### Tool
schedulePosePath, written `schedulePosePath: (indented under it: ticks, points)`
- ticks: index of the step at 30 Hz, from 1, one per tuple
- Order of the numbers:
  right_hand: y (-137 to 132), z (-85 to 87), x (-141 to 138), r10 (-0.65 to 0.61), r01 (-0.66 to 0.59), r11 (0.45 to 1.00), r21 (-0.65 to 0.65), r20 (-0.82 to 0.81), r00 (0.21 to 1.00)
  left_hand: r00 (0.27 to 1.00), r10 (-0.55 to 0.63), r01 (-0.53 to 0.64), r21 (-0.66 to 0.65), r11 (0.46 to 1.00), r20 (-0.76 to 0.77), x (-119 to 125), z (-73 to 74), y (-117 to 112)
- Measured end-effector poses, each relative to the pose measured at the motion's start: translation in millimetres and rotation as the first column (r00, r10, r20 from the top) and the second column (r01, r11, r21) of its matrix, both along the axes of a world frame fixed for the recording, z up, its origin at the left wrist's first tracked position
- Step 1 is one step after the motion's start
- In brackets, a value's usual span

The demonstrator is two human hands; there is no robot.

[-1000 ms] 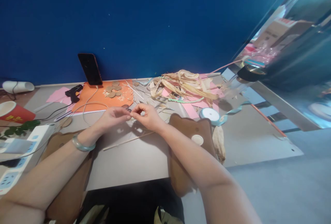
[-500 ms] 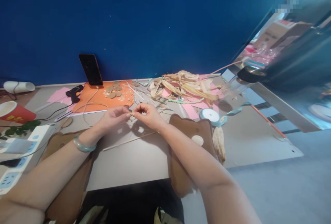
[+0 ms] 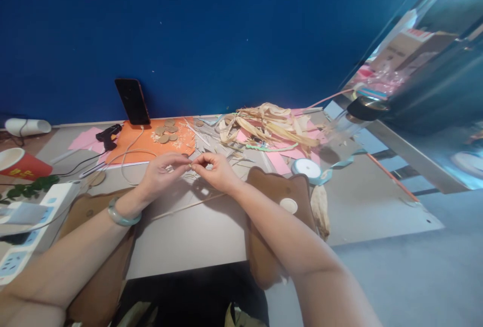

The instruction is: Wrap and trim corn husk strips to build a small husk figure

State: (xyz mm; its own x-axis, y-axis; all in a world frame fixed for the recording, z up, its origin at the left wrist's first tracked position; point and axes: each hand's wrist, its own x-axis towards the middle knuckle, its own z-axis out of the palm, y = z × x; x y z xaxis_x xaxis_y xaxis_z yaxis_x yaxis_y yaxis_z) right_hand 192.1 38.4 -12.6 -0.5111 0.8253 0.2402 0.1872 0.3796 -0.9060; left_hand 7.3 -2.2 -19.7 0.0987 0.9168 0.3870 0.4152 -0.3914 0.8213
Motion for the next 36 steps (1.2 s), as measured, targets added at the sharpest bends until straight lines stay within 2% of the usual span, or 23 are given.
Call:
schedulePosePath:
  ticks: [4,9,12,16,19,22,28,36]
  points:
    - [-1,0.6,0,-0.007,0.007,1.000,0.010,0.015,1.000,0.989,0.006,0.026,0.209,0.978,-0.150,-2,0.0,-2]
    - [-2,0.7,-1,-0.002,0.002,1.000,0.014,0.003,1.000,0.977,0.017,0.049,0.297,0.953,-0.214,-3,-3.7,-3]
    - [-3,0.4,-2,-0.041,0.043,0.997,0.058,-0.049,0.998,0.991,0.025,0.013,0.274,0.962,-0.134,-2,-4.4,-2]
    - [-6,0.4,-4,-0.111,0.135,0.965,0.227,-0.113,0.987,0.996,0.082,-0.076,0.176,0.982,-0.025,3,-2.8,-1]
    - [-8,-0.6,-5,-0.099,0.123,0.922,0.367,-0.083,0.992,0.994,0.107,-0.110,0.124,0.986,0.024,5,-0.7,-2]
    - [-9,-3.0,-5,-0.105,0.117,0.891,0.439,-0.051,0.993,0.993,0.097,-0.101,0.076,0.992,0.060,7,1.7,-3]
    - [-9,-5.7,-6,-0.147,0.158,0.856,0.492,-0.060,0.987,0.995,0.075,-0.078,0.047,0.996,0.071,7,4.1,-5]
    - [-10,-8.8,-9,-0.201,0.194,0.867,0.459,-0.034,0.979,0.996,0.084,-0.086,0.081,0.993,0.037,10,4.2,-5]
